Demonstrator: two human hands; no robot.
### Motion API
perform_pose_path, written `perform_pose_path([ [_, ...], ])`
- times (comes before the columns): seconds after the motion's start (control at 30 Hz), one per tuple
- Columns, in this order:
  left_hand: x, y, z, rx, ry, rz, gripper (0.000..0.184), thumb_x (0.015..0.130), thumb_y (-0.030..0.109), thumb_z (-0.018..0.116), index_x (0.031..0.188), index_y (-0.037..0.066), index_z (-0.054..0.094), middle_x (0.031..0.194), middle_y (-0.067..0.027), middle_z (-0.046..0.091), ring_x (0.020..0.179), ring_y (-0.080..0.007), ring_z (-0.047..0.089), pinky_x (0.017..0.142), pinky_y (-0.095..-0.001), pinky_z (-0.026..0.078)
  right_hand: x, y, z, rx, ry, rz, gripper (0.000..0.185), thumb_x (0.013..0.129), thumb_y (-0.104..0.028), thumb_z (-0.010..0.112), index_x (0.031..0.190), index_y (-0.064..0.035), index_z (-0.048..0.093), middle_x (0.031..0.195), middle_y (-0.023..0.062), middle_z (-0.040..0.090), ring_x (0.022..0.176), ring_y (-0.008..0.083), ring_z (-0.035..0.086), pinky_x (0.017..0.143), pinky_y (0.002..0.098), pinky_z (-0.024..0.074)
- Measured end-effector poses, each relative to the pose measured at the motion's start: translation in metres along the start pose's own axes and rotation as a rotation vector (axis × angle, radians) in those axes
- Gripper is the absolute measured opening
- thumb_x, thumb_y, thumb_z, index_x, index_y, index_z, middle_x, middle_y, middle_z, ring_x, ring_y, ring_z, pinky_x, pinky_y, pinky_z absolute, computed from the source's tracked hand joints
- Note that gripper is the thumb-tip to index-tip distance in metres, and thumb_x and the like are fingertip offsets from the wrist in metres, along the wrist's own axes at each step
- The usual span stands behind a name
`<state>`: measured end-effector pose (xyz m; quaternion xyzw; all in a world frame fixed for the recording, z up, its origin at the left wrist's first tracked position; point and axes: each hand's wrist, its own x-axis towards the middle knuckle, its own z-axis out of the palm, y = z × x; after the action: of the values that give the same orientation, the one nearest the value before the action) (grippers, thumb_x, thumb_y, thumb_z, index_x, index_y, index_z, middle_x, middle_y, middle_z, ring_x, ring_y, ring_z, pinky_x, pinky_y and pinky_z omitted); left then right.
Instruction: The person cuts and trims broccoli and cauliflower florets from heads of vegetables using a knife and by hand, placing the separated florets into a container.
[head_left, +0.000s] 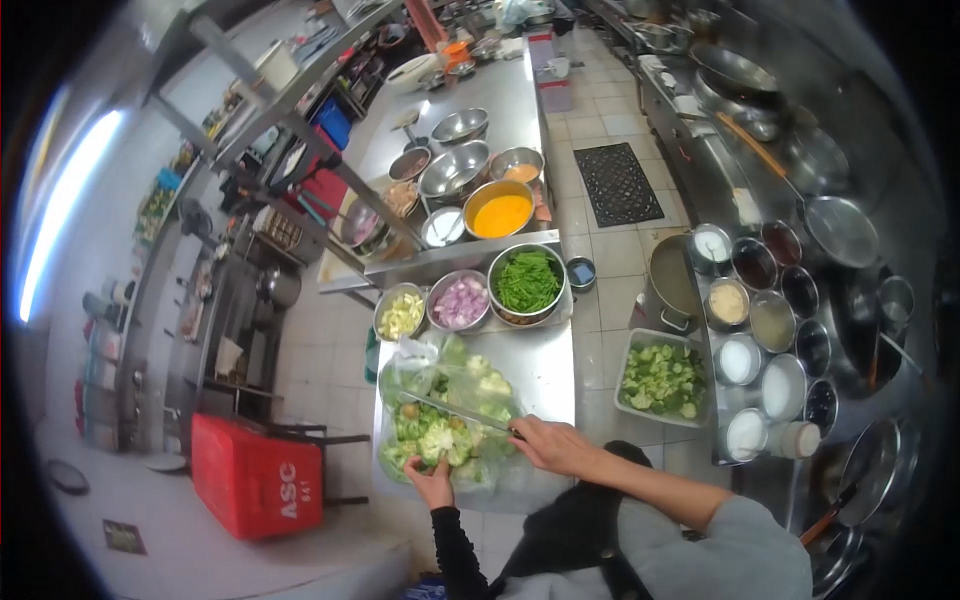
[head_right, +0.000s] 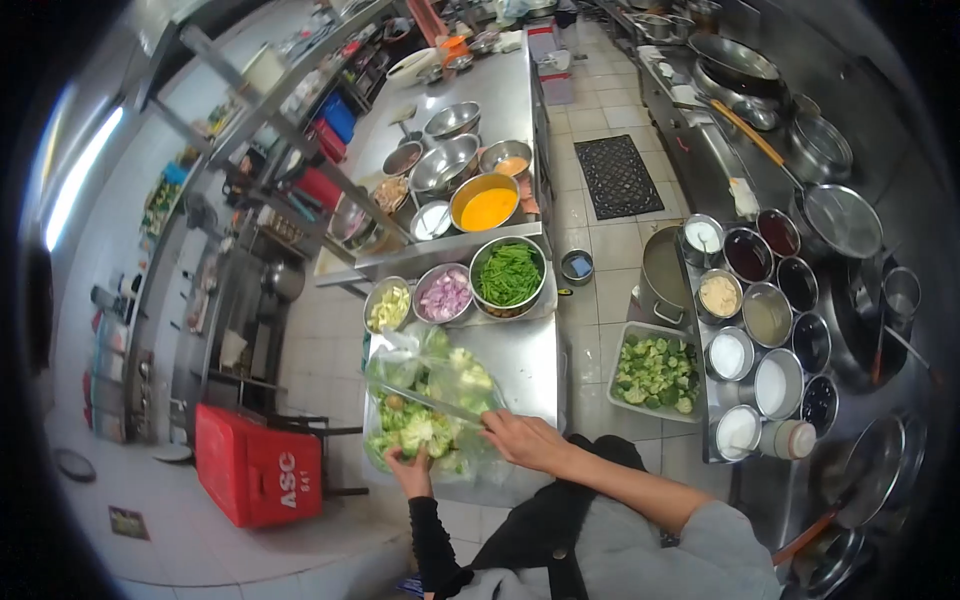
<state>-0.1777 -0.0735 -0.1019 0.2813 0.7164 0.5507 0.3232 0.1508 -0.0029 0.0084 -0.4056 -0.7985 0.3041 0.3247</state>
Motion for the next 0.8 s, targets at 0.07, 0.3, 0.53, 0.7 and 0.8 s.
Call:
perform_pose_path([
  [0.07,0.005,0.008,-0.006,0.117,-0.038,0.024,0.071,0.09,0.002,0.083,0.145,0.008,0.04,0.137,-0.0154,0.047,0.113,-0.029,0.066,0.086,-0.0397,0.059,-0.005,-0.002,-0.011,0.0,0.038,0.021,0.027,0.106,-0.022,0.068,0.121,-0.0037,0.056,0.096,0.0205,0.067,0.079,0.0433,0.073,0.066,0.0519,0.0589],
  [0.3,-0.019,0.084,0.001,0.719,-0.188,0.235,0.074,0.092,0.012,0.082,0.156,0.003,0.048,0.144,-0.0262,0.054,0.128,-0.0381,0.064,0.106,-0.0466,0.054,-0.028,0.009,-0.016,0.261,0.133,0.245,0.028,0.101,-0.013,0.07,0.124,-0.0036,0.057,0.108,0.0238,0.073,0.093,0.0462,0.074,0.08,0.0532,0.0586],
  [0.53,-0.021,0.087,0.008,0.844,-0.125,0.358,0.047,0.096,0.029,0.081,0.134,0.004,0.069,0.118,-0.0212,0.068,0.11,-0.0373,0.066,0.099,-0.0463,0.052,-0.034,-0.018,-0.039,0.347,0.047,0.39,0.024,0.104,-0.015,0.068,0.12,-0.0012,0.057,0.094,0.028,0.073,0.09,0.0479,0.073,0.079,0.0533,0.0565],
  [0.7,-0.027,0.102,0.014,0.731,-0.17,0.198,0.043,0.097,0.025,0.079,0.134,0.009,0.066,0.133,-0.0251,0.058,0.13,-0.045,0.057,0.112,-0.0497,0.047,-0.026,0.0,-0.017,0.238,0.046,0.339,0.033,0.107,-0.027,0.064,0.116,0.0035,0.056,0.098,0.0294,0.076,0.09,0.0516,0.072,0.083,0.0534,0.0567],
  [0.8,-0.018,0.088,0.017,0.651,-0.145,0.222,0.042,0.094,0.02,0.08,0.131,0.008,0.065,0.131,-0.0248,0.06,0.128,-0.0455,0.057,0.111,-0.0501,0.046,-0.016,-0.024,-0.036,0.253,-0.082,0.478,0.035,0.107,-0.028,0.065,0.112,0.0051,0.057,0.101,0.0289,0.077,0.091,0.051,0.072,0.082,0.0528,0.0566],
])
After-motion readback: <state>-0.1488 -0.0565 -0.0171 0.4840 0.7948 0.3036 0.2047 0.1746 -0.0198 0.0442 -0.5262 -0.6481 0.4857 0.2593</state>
